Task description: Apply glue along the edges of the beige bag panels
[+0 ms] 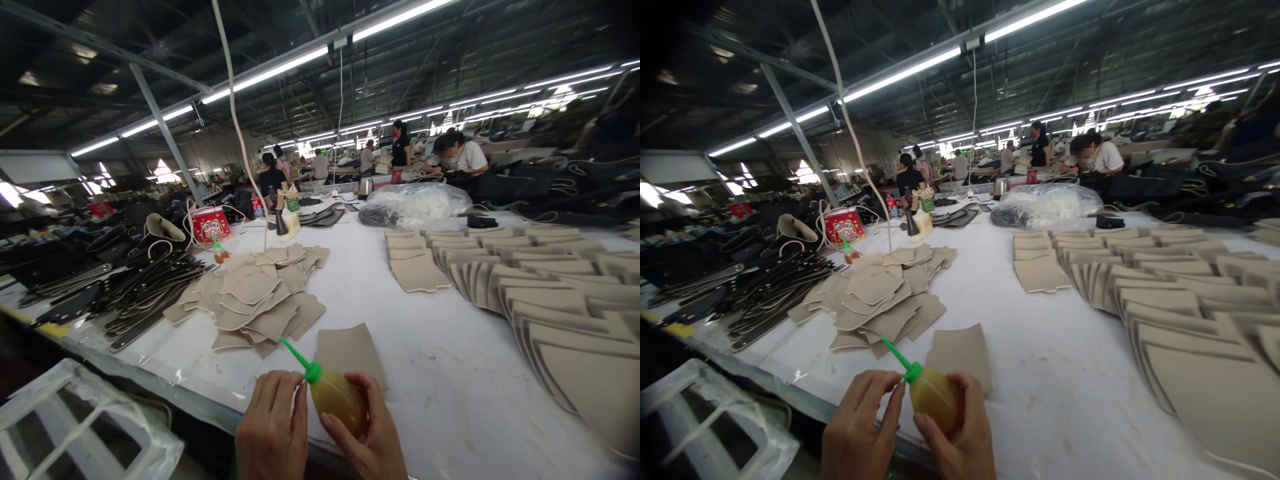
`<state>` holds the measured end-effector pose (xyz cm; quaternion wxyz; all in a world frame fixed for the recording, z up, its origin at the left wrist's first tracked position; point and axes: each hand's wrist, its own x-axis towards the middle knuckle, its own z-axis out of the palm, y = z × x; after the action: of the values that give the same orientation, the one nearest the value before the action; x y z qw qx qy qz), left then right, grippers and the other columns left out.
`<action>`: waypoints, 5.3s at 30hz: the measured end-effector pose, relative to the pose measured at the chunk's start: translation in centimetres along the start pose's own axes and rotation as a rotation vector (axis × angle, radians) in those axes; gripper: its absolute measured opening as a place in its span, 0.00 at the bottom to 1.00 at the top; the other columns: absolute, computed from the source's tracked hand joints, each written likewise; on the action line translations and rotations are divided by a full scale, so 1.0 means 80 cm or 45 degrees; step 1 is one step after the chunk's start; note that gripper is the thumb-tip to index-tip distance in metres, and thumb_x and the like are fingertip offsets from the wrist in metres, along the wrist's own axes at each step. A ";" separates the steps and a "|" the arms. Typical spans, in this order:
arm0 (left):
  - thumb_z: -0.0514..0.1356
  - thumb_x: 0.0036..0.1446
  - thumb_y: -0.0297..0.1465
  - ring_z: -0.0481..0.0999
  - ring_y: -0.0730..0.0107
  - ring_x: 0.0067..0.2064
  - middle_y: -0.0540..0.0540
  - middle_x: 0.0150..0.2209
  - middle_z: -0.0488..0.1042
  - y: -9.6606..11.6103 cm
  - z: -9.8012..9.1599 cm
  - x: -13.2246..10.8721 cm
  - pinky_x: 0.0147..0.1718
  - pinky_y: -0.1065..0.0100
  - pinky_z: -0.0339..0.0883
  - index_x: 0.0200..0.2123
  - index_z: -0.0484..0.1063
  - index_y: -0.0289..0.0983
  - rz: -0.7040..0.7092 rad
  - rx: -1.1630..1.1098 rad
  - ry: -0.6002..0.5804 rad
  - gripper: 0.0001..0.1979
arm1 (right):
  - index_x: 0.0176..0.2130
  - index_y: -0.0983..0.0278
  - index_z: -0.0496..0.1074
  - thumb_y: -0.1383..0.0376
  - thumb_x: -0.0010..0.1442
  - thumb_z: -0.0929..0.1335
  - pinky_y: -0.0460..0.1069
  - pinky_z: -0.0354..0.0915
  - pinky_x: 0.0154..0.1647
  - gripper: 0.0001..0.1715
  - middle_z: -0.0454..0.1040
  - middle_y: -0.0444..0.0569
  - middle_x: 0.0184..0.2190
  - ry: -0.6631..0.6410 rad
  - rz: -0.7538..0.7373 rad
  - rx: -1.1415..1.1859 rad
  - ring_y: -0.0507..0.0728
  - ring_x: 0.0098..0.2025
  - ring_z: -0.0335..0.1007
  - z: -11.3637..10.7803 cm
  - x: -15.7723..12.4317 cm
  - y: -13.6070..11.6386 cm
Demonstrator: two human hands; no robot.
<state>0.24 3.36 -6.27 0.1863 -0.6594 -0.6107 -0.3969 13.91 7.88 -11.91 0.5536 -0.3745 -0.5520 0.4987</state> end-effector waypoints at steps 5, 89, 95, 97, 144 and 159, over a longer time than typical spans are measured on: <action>0.51 0.70 0.28 0.71 0.63 0.39 0.46 0.37 0.70 0.003 0.009 -0.004 0.39 0.66 0.61 0.42 0.67 0.38 -0.076 0.071 0.015 0.05 | 0.46 0.63 0.67 0.57 0.50 0.73 0.49 0.63 0.47 0.25 0.69 0.50 0.42 0.055 -0.040 -0.030 0.62 0.45 0.66 0.002 0.003 -0.010; 0.58 0.62 0.36 0.71 0.65 0.33 0.49 0.30 0.70 -0.005 0.036 0.016 0.33 0.71 0.65 0.33 0.72 0.39 -0.604 -0.742 -0.220 0.08 | 0.42 0.64 0.68 0.50 0.54 0.72 0.49 0.62 0.37 0.24 0.71 0.47 0.35 -0.226 0.271 0.304 0.59 0.36 0.67 -0.013 0.012 -0.001; 0.56 0.63 0.36 0.70 0.65 0.33 0.49 0.30 0.69 -0.006 0.040 0.014 0.34 0.71 0.64 0.32 0.70 0.39 -0.631 -0.688 -0.205 0.09 | 0.41 0.64 0.68 0.47 0.54 0.71 0.49 0.62 0.34 0.26 0.71 0.47 0.33 -0.252 0.278 0.277 0.59 0.34 0.67 -0.013 0.013 0.008; 0.56 0.63 0.37 0.69 0.65 0.33 0.49 0.30 0.69 -0.010 0.038 0.013 0.34 0.71 0.63 0.31 0.69 0.39 -0.640 -0.627 -0.160 0.10 | 0.41 0.64 0.68 0.46 0.54 0.71 0.49 0.62 0.34 0.27 0.71 0.47 0.32 -0.248 0.285 0.295 0.59 0.33 0.67 -0.012 0.013 0.012; 0.65 0.53 0.47 0.66 0.68 0.29 0.50 0.27 0.69 0.000 -0.009 0.011 0.28 0.74 0.63 0.38 0.75 0.37 -1.123 -0.912 -0.232 0.19 | 0.48 0.64 0.65 0.55 0.53 0.71 0.51 0.62 0.43 0.26 0.72 0.50 0.42 -0.299 0.239 0.221 0.62 0.43 0.68 -0.019 0.004 -0.002; 0.58 0.62 0.44 0.71 0.64 0.34 0.49 0.32 0.74 -0.012 -0.019 0.028 0.32 0.72 0.63 0.41 0.77 0.40 -0.817 -0.707 -0.587 0.15 | 0.47 0.64 0.66 0.55 0.53 0.71 0.51 0.63 0.42 0.26 0.72 0.50 0.41 -0.300 0.215 0.201 0.63 0.41 0.68 -0.019 0.004 0.001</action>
<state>-1.23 3.86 -3.87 -0.2690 -0.5333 -0.6796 -0.4259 15.32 8.39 -12.11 0.4689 -0.3136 -0.5387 0.6258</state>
